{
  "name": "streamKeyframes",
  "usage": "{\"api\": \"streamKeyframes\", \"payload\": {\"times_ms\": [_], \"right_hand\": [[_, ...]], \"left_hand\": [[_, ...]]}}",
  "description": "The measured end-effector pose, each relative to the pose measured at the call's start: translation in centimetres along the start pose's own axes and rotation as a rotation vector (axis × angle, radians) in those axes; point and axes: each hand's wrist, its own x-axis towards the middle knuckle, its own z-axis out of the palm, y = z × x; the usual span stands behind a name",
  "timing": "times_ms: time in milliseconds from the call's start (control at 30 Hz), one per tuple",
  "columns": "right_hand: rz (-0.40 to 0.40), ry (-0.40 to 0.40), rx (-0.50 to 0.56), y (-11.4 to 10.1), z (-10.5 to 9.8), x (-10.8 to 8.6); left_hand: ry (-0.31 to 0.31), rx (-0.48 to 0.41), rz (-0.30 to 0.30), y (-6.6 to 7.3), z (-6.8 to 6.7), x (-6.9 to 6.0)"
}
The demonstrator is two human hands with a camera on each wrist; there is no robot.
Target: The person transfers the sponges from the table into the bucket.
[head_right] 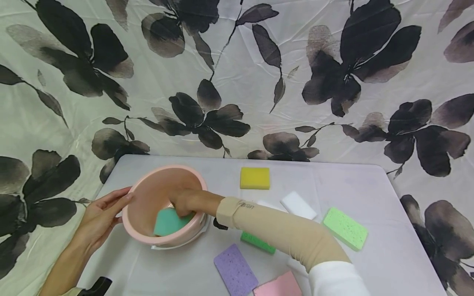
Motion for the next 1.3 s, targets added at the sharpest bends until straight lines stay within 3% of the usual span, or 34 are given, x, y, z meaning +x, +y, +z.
{"api": "streamKeyframes", "payload": {"times_ms": [233, 467, 667, 933, 1300], "right_hand": [[-0.020, -0.005, 0.068, 0.4, -0.6, -0.6], [-0.139, 0.092, 0.113, 0.9, -1.8, -1.4], [-0.236, 0.170, 0.212, 1.4, -2.5, -2.2], [-0.184, 0.272, 0.259, 1.9, -3.1, -3.7], [-0.243, 0.388, 0.361, 3.7, -3.7, -5.7]], "left_hand": [[-0.002, 0.009, 0.007, -0.1, 0.0, 0.0], [-0.008, -0.014, 0.006, 0.0, 0.1, 0.1], [-0.009, -0.025, -0.006, -0.1, 0.1, 0.4], [-0.006, -0.015, -0.003, -0.1, 0.0, 0.3], [-0.009, -0.035, 0.004, -0.1, 0.0, 0.3]]}}
